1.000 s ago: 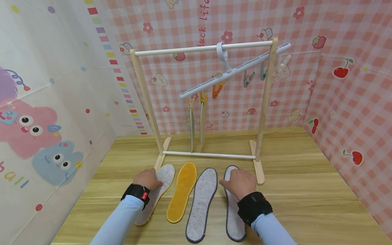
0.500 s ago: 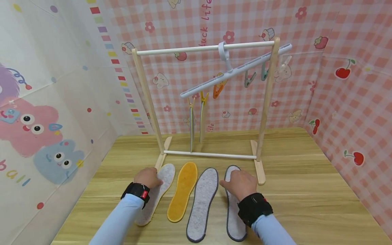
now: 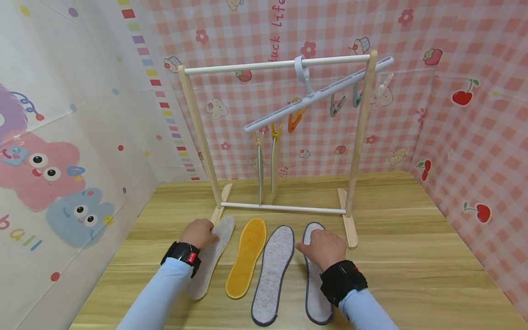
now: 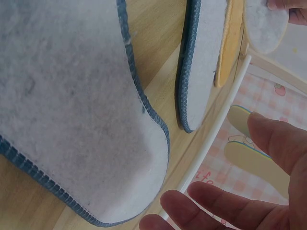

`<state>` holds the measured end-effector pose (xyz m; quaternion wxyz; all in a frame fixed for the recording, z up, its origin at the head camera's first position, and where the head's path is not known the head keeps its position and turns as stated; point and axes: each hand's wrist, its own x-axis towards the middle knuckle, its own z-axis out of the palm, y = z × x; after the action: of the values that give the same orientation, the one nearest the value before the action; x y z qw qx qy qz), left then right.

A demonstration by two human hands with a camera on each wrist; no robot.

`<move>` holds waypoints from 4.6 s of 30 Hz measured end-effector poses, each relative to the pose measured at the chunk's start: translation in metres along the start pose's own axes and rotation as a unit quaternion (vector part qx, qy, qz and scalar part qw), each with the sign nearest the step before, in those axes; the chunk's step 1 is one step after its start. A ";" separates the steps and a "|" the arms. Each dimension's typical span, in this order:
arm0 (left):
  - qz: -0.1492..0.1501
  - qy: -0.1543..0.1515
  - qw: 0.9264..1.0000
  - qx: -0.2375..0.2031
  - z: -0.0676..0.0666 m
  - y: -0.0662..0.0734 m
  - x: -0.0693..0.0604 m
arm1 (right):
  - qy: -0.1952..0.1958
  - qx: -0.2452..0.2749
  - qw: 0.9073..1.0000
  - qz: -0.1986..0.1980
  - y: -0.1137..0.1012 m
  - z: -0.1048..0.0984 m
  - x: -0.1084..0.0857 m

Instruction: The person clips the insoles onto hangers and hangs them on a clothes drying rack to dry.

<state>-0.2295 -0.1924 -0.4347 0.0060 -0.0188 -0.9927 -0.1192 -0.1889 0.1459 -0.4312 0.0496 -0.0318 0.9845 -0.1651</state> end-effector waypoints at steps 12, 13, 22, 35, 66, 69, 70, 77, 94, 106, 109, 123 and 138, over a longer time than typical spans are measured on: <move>0.025 0.047 0.999 -0.009 -0.011 0.004 0.000 | 0.006 0.011 1.000 -0.006 0.000 0.002 -0.001; 0.025 0.048 0.998 -0.011 -0.012 0.005 0.000 | 0.006 0.012 1.000 -0.007 0.000 0.002 -0.001; 0.045 0.071 0.996 -0.029 -0.022 0.009 0.001 | 0.000 0.014 1.000 0.003 0.001 0.003 -0.002; 0.061 0.084 0.993 -0.055 -0.034 0.022 0.007 | 0.004 0.015 1.000 -0.002 0.002 0.002 0.000; 0.111 0.178 0.973 -0.097 -0.047 0.064 0.019 | 0.009 0.001 1.000 -0.005 0.001 -0.007 0.004; 0.114 0.181 0.972 -0.098 -0.048 0.070 0.020 | 0.016 0.005 1.000 -0.009 0.002 -0.009 0.005; 0.115 0.183 0.971 -0.098 -0.048 0.072 0.021 | 0.018 0.007 1.000 -0.010 0.003 -0.010 0.005; 0.126 0.182 0.967 -0.123 -0.047 0.087 0.022 | 0.018 0.014 1.000 -0.003 0.002 -0.014 0.007; 0.152 0.223 0.955 -0.125 -0.041 0.116 0.032 | 0.043 -0.003 0.999 -0.022 -0.003 -0.048 0.024; 0.146 0.226 0.952 -0.143 -0.035 0.133 0.040 | 0.054 -0.020 0.998 -0.030 -0.008 -0.079 0.042; 0.143 0.229 0.952 -0.146 -0.034 0.138 0.043 | 0.065 -0.023 0.997 -0.041 -0.010 -0.084 0.046; 0.137 0.281 0.940 -0.139 -0.034 0.160 0.056 | 0.117 -0.034 0.991 -0.060 -0.019 -0.114 0.068; 0.112 0.313 0.933 -0.135 -0.032 0.171 0.065 | 0.181 -0.019 0.980 -0.084 -0.038 -0.147 0.089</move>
<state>-0.2879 -0.0314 -0.3621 0.3271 -0.0921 -0.9066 -0.2502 -0.2919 0.1507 -0.2882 -0.1444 -0.0844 0.9739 -0.1532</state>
